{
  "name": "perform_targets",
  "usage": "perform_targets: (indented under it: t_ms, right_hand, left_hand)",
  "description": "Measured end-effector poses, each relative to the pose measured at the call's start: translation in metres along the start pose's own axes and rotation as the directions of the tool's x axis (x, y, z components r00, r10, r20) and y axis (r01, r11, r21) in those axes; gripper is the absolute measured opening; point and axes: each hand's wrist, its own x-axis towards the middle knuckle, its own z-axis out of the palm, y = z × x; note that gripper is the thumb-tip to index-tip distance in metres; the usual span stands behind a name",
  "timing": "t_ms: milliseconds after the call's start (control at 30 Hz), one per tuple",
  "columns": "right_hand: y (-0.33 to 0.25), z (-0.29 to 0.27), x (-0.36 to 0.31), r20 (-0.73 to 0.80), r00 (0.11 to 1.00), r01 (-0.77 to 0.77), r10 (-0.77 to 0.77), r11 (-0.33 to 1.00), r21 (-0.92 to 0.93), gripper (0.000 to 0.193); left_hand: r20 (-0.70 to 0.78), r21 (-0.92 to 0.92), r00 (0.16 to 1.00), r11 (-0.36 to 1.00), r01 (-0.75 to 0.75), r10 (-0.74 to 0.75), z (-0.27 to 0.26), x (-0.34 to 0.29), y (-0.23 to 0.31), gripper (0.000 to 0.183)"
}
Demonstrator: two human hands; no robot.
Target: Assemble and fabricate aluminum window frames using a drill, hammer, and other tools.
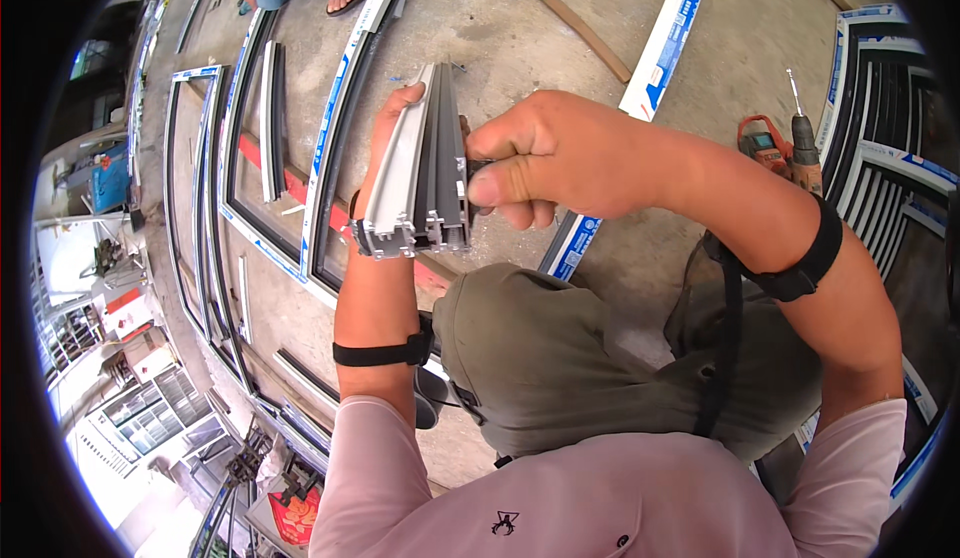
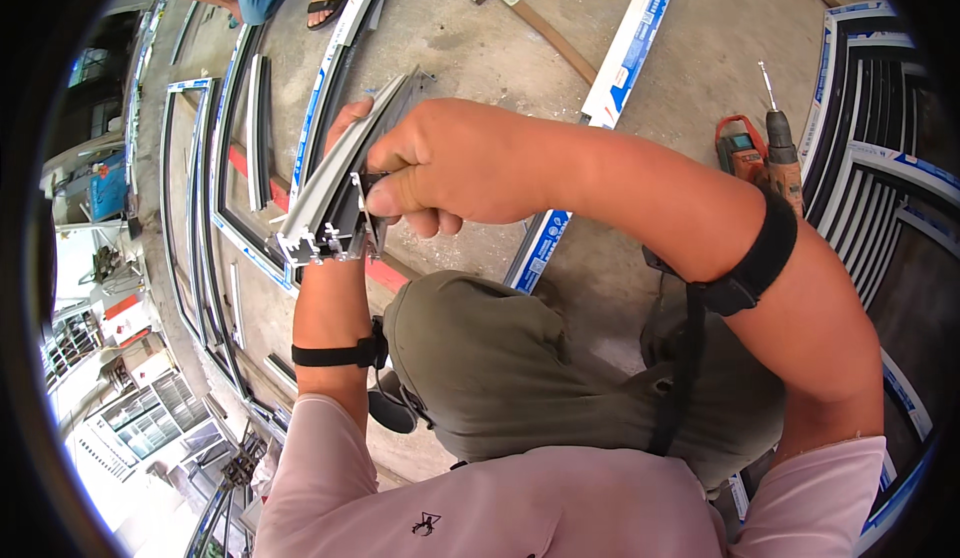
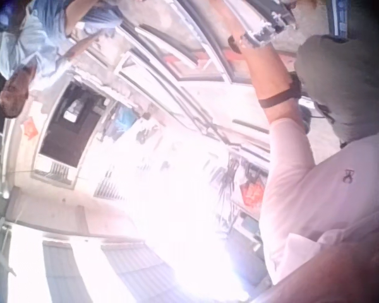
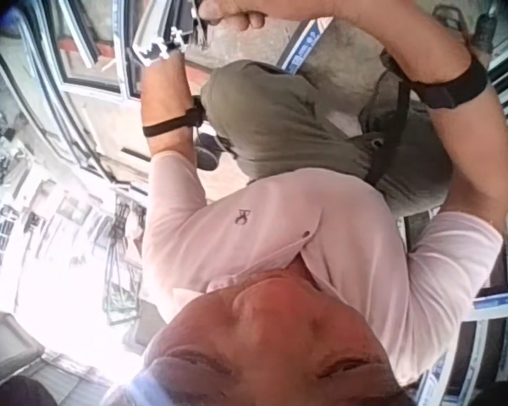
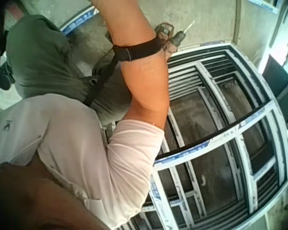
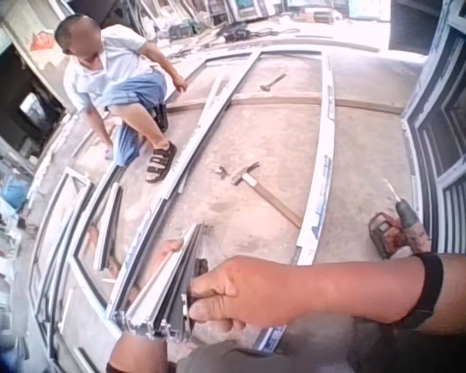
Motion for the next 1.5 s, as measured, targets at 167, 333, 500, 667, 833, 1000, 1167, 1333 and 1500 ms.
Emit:
perform_targets:
  t_ms: [167, 333, 500, 667, 833, 1000, 1167, 1333, 1500]
  right_hand:
    - [0.007, -0.003, 0.005, -0.023, 0.969, 0.196, -0.246, 0.824, -0.532, 0.018]
    - [0.027, -0.009, 0.021, -0.042, 0.922, 0.224, -0.386, 0.618, -0.754, 0.017]
    - [0.042, -0.016, 0.034, -0.07, 0.89, 0.237, -0.45, 0.588, -0.773, 0.013]
    - [0.032, -0.025, 0.029, -0.09, 0.939, 0.115, -0.331, 0.55, -0.827, 0.014]
    - [0.065, -0.069, 0.018, -0.319, 0.945, -0.243, -0.079, 0.485, -0.84, 0.037]
    - [0.061, -0.108, -0.009, -0.656, 0.747, -0.426, -0.107, 0.68, -0.597, 0.048]
    - [0.039, -0.126, 0.029, -0.825, 0.515, -0.36, -0.234, 0.814, -0.456, 0.082]
    - [0.037, -0.145, 0.005, -0.822, 0.555, -0.125, -0.128, 0.964, -0.234, 0.08]
    - [0.041, -0.163, -0.009, -0.839, 0.535, -0.007, -0.1, 0.992, -0.123, 0.07]
  left_hand:
    - [-0.06, 0.039, 0.998, 0.999, -0.023, 0.025, 0.003, 0.002, 0.002, 0.037]
    - [-0.101, 0.07, 0.994, 0.997, -0.037, 0.044, 0.004, 0.008, 0.0, 0.037]
    - [-0.15, 0.106, 0.987, 0.993, -0.043, 0.059, 0.003, 0.013, -0.002, 0.037]
    - [-0.185, 0.132, 0.979, 0.989, -0.064, 0.088, 0.001, 0.02, -0.004, 0.036]
    - [-0.076, 0.113, 0.996, 0.992, -0.048, 0.057, -0.006, 0.0, 0.008, 0.046]
    - [0.052, 0.074, 0.998, 0.997, 0.038, -0.042, 0.041, -0.015, 0.015, 0.068]
    - [0.205, 0.045, 0.976, 0.996, -0.083, 0.072, 0.054, -0.077, 0.027, 0.077]
    - [0.34, 0.06, 0.938, 0.995, -0.085, 0.06, 0.083, -0.103, 0.013, 0.074]
    - [0.279, 0.037, 0.945, 0.982, -0.187, 0.17, 0.092, -0.11, 0.002, 0.08]
